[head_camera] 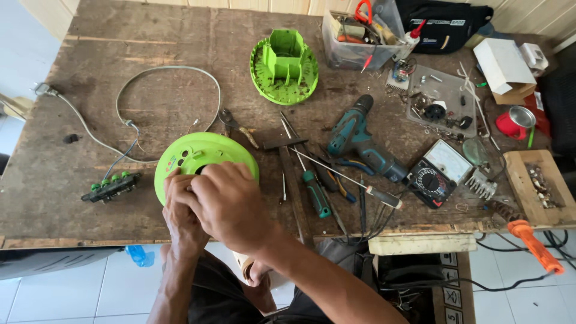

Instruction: The person works on a green plastic appliance base on a wooden workbench. They use a hammer to tap a metal component inside the base, then use a wrench to tighten a bolt. The person also briefly opens a plastic container of tools.

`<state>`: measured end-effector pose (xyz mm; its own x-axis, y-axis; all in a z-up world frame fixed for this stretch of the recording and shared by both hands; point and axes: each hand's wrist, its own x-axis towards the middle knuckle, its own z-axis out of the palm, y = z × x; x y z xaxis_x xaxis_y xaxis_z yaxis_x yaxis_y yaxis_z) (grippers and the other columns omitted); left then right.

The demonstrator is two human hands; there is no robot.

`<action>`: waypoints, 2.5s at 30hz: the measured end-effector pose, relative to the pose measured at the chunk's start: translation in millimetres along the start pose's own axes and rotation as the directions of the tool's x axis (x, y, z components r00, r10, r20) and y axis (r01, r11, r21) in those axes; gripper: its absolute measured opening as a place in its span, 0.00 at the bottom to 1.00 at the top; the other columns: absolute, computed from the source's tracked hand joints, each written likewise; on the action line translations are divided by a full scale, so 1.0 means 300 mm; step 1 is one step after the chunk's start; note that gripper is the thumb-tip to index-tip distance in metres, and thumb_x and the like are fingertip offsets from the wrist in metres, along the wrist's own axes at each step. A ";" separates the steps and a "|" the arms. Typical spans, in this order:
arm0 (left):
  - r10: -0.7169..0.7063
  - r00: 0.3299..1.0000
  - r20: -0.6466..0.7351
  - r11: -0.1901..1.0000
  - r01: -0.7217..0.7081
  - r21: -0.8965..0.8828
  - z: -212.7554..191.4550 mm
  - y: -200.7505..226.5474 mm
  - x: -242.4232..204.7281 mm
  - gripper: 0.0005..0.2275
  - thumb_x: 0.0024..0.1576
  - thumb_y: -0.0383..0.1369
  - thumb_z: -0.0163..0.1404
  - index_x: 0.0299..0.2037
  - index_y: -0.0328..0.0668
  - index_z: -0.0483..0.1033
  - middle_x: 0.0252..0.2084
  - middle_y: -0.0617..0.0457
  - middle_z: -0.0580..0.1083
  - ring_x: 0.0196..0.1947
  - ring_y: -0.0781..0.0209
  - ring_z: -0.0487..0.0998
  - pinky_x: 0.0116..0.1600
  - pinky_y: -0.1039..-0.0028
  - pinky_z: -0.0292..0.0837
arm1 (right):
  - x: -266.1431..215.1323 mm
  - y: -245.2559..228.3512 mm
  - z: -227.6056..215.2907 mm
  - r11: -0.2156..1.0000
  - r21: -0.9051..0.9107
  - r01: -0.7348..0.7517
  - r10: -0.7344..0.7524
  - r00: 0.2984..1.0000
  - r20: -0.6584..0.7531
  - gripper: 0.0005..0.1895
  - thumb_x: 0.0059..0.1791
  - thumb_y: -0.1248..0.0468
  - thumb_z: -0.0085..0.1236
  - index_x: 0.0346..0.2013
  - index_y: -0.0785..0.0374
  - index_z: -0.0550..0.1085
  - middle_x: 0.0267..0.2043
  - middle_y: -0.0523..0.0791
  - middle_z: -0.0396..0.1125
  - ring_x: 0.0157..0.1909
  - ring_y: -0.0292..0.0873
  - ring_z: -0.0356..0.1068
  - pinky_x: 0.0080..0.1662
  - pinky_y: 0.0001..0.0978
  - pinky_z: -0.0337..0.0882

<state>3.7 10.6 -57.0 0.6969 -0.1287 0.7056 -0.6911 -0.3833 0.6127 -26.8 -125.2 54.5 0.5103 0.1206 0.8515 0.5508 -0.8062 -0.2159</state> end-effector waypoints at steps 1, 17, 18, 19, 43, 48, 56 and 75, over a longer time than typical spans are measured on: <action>0.004 1.000 -0.001 1.000 -0.004 -0.001 0.003 0.000 0.004 0.07 0.69 0.28 0.55 0.48 0.30 0.77 0.47 0.42 0.77 0.58 0.32 0.78 0.72 0.32 0.68 | 0.003 0.004 -0.038 1.000 -0.002 0.001 -0.002 1.000 -0.003 0.12 0.58 0.62 0.59 0.32 0.63 0.72 0.31 0.46 0.59 0.33 0.55 0.67 0.40 0.47 0.66; -0.005 0.998 -0.069 0.997 0.010 0.077 0.030 0.064 0.026 0.05 0.72 0.26 0.46 0.46 0.32 0.73 0.42 0.44 0.76 0.44 0.47 0.76 0.79 0.43 0.69 | -0.019 1.138 -0.529 0.722 -0.323 -0.612 0.675 0.725 0.137 0.23 0.56 0.64 0.62 0.66 0.66 0.73 0.53 0.52 0.71 0.50 0.54 0.68 0.49 0.45 0.69; -0.020 0.995 -0.101 0.997 0.028 0.076 0.035 0.065 0.022 0.06 0.72 0.27 0.45 0.44 0.33 0.73 0.41 0.44 0.77 0.42 0.48 0.77 0.79 0.44 0.70 | -0.027 1.274 -0.523 0.792 -0.437 -0.427 0.526 0.840 0.133 0.31 0.51 0.68 0.64 0.69 0.70 0.72 0.66 0.62 0.68 0.67 0.69 0.66 0.67 0.58 0.65; -0.016 0.994 -0.106 0.996 0.026 0.087 0.047 0.072 0.026 0.06 0.72 0.27 0.45 0.44 0.33 0.73 0.41 0.44 0.77 0.42 0.48 0.77 0.79 0.44 0.70 | -0.007 1.328 -0.490 0.798 -0.427 -0.425 0.521 0.843 0.134 0.31 0.51 0.68 0.64 0.69 0.70 0.72 0.66 0.62 0.68 0.67 0.69 0.66 0.67 0.58 0.65; -0.112 0.993 -0.040 0.985 0.116 0.129 -0.050 -0.302 -0.225 0.12 0.66 0.43 0.53 0.35 0.49 0.83 0.37 0.60 0.80 0.46 0.66 0.78 0.82 0.54 0.73 | -0.306 1.358 -0.304 0.757 -0.614 -0.222 0.521 0.772 0.364 0.12 0.61 0.56 0.60 0.47 0.59 0.85 0.51 0.44 0.79 0.60 0.58 0.74 0.66 0.64 0.66; -0.166 0.968 0.186 0.954 0.110 0.278 -0.164 -0.550 -0.317 0.08 0.55 0.45 0.59 0.32 0.59 0.89 0.35 0.65 0.85 0.41 0.73 0.85 0.78 0.57 0.74 | -0.311 1.368 -0.288 0.769 -0.559 -0.310 0.552 0.764 0.335 0.12 0.59 0.57 0.63 0.42 0.61 0.86 0.40 0.46 0.79 0.46 0.61 0.75 0.46 0.63 0.76; -0.304 0.895 0.326 0.953 0.282 0.114 0.061 -0.186 0.316 0.15 0.71 0.36 0.45 0.39 0.43 0.85 0.51 0.51 0.86 0.51 0.63 0.86 0.68 0.68 0.64 | -0.310 1.353 -0.301 0.761 -0.554 -0.338 0.586 0.725 0.362 0.12 0.58 0.60 0.62 0.36 0.64 0.84 0.39 0.47 0.78 0.53 0.61 0.73 0.59 0.65 0.73; -0.138 0.825 0.547 0.988 0.074 0.138 1.287 0.063 0.997 0.22 0.66 0.39 0.53 0.71 0.69 0.71 0.50 0.41 0.86 0.53 0.31 0.86 0.59 0.40 0.80 | -0.150 1.176 -0.460 0.705 -0.505 -0.498 0.670 0.701 0.243 0.16 0.63 0.55 0.55 0.47 0.63 0.84 0.29 0.49 0.77 0.21 0.46 0.74 0.26 0.31 0.71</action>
<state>273.0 -388.2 28.2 0.7757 -0.5538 0.3026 -0.6044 -0.5142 0.6085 53.4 -495.1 6.0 0.8877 -0.3147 0.3362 -0.1997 -0.9209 -0.3348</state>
